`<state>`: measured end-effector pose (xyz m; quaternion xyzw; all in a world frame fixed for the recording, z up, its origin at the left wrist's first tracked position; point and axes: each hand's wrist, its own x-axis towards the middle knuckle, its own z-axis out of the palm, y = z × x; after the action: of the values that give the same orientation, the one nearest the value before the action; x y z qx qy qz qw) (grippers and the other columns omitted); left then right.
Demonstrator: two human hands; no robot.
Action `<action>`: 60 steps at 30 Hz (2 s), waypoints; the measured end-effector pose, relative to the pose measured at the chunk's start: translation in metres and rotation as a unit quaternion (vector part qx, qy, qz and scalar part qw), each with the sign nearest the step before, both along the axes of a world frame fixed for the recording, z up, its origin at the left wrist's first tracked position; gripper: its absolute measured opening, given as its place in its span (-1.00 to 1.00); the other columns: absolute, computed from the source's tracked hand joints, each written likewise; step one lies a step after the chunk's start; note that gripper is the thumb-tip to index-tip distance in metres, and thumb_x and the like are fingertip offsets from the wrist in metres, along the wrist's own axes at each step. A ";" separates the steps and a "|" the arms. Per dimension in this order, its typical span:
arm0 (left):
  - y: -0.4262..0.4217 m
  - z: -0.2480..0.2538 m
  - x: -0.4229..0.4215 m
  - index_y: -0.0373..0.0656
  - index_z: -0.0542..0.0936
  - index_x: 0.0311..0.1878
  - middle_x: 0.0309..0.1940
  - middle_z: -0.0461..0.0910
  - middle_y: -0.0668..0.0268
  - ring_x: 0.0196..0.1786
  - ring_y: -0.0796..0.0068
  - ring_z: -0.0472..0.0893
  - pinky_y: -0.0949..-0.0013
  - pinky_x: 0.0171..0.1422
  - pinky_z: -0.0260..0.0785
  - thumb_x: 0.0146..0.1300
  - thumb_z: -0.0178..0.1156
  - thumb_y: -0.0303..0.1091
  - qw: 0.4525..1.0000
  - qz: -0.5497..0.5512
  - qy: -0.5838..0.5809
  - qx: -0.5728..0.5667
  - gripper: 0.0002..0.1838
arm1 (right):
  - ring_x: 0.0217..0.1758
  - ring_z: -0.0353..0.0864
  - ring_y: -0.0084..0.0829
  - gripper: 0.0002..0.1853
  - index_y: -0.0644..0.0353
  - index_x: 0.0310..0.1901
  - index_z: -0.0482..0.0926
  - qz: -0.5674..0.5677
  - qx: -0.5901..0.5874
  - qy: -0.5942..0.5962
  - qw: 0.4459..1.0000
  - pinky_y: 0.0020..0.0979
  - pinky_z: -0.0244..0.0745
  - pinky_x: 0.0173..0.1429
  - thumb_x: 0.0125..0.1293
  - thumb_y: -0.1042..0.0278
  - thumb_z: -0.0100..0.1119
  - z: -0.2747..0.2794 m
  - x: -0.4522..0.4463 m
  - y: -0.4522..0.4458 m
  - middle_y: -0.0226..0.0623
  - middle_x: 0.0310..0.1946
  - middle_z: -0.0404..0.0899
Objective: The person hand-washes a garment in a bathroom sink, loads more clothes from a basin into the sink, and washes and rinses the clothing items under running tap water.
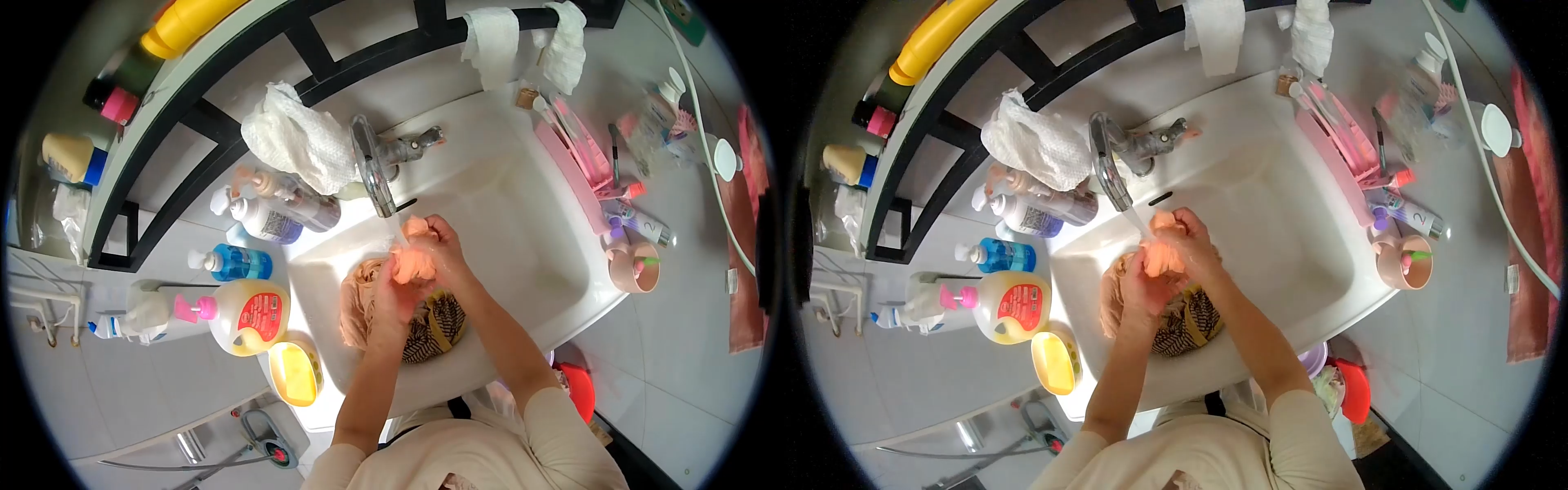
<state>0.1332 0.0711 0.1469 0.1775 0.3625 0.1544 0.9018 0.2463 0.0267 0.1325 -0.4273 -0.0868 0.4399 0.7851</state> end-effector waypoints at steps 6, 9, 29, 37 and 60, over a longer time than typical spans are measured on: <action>0.001 -0.006 0.003 -0.04 0.38 0.17 0.07 0.45 0.27 0.17 0.28 0.41 0.01 0.19 0.31 0.26 -0.09 0.24 0.991 -0.044 -0.115 -0.061 -0.39 | -0.21 0.54 -0.45 -0.80 0.23 -0.17 0.51 -0.042 0.000 0.071 0.997 -0.45 0.49 -0.16 0.14 0.47 0.15 0.018 -0.009 0.001 -0.32 -0.28 0.52; 0.006 -0.009 0.000 -0.05 0.39 0.15 0.03 0.47 0.28 0.12 0.30 0.45 0.08 0.12 0.37 0.24 0.08 0.06 0.984 -0.118 -0.136 0.006 -0.48 | -0.20 0.55 -0.35 -0.82 0.17 -0.21 0.54 -0.014 -0.148 -0.214 0.965 -0.40 0.49 -0.15 0.12 0.41 0.19 0.008 -0.008 -0.005 -0.27 -0.27 0.54; 0.001 -0.008 0.014 -0.17 0.47 -0.22 -0.51 0.44 0.41 -0.59 0.61 0.39 0.60 -0.67 0.09 0.06 0.09 -0.48 0.988 -0.142 0.038 0.055 -0.82 | -0.35 0.48 -0.60 -0.61 0.28 0.08 0.48 0.248 -0.119 -0.211 0.938 -0.53 0.44 -0.22 0.19 0.46 0.12 0.032 0.026 0.010 -0.43 -0.37 0.53; -0.001 -0.021 0.009 -0.20 0.46 -0.01 -0.36 0.59 0.34 -0.36 0.51 0.55 0.46 -0.35 0.35 0.01 0.15 -0.45 0.878 -0.155 0.147 0.429 -0.61 | -0.48 0.35 -0.66 -0.79 0.25 -0.11 0.57 0.054 -0.216 -0.345 0.912 -0.57 0.28 -0.40 0.23 0.43 0.10 -0.018 0.003 0.027 -0.50 -0.57 0.43; -0.030 -0.016 -0.017 -0.19 0.41 -0.06 -0.32 0.52 0.30 -0.31 0.49 0.54 0.43 -0.44 0.35 -0.04 0.24 -0.63 0.958 -0.115 0.049 0.257 -0.58 | -0.56 0.39 -0.61 -0.75 0.31 -0.19 0.56 0.232 -0.253 -0.402 0.849 -0.49 0.32 -0.46 0.31 0.27 0.07 0.043 -0.028 0.004 -0.41 -0.62 0.45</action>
<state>0.1165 0.0411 0.1305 0.4514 0.3314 0.1284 0.8185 0.2182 0.0303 0.1755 -0.7181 -0.3772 0.4059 0.4211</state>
